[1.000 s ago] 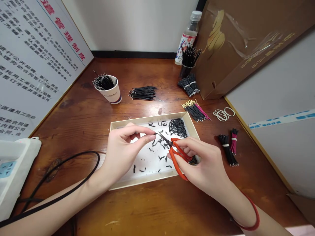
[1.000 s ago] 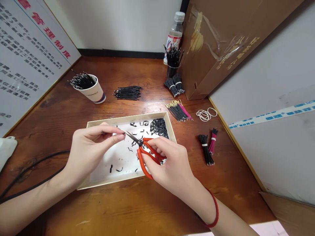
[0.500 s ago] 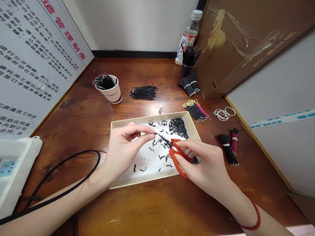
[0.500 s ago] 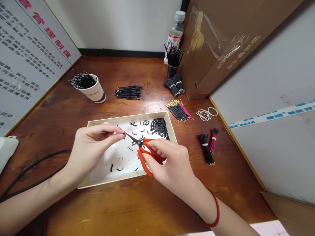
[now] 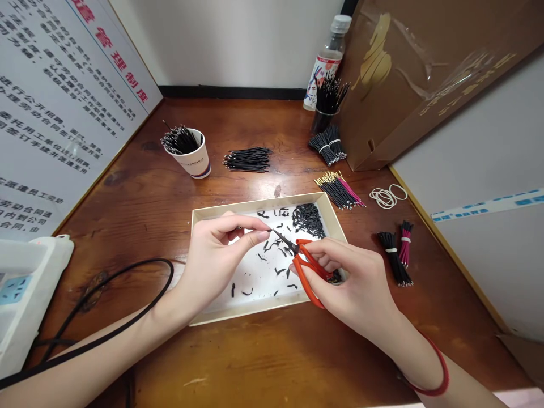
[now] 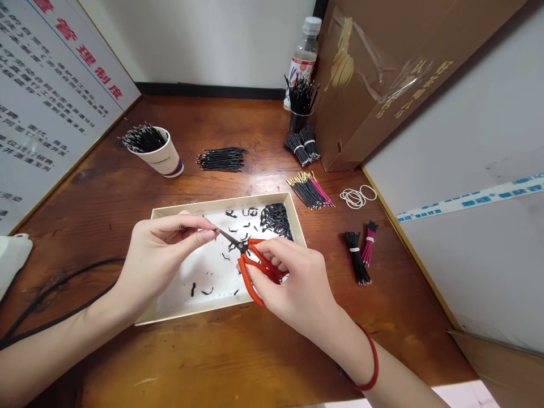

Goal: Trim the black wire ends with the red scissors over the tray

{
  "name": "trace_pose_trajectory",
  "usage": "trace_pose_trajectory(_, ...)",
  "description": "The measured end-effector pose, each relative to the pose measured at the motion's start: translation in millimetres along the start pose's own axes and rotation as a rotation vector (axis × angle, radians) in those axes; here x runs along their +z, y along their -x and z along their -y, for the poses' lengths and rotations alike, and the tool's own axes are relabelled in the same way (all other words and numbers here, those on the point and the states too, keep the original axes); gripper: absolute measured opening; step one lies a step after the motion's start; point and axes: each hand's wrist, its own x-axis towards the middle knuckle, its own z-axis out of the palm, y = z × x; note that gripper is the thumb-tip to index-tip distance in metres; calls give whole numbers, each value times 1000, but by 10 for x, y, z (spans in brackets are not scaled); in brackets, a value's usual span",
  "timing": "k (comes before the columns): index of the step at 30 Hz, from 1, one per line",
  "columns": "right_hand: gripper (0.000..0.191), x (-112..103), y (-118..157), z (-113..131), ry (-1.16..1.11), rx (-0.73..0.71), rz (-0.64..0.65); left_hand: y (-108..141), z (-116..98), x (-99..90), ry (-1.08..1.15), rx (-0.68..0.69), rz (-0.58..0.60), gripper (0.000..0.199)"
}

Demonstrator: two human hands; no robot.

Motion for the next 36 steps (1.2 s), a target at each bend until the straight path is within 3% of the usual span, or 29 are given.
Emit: trace_pose_trajectory(36,4,-7,10,-6,8,2,5,-4,-10,4,6,6,22,7)
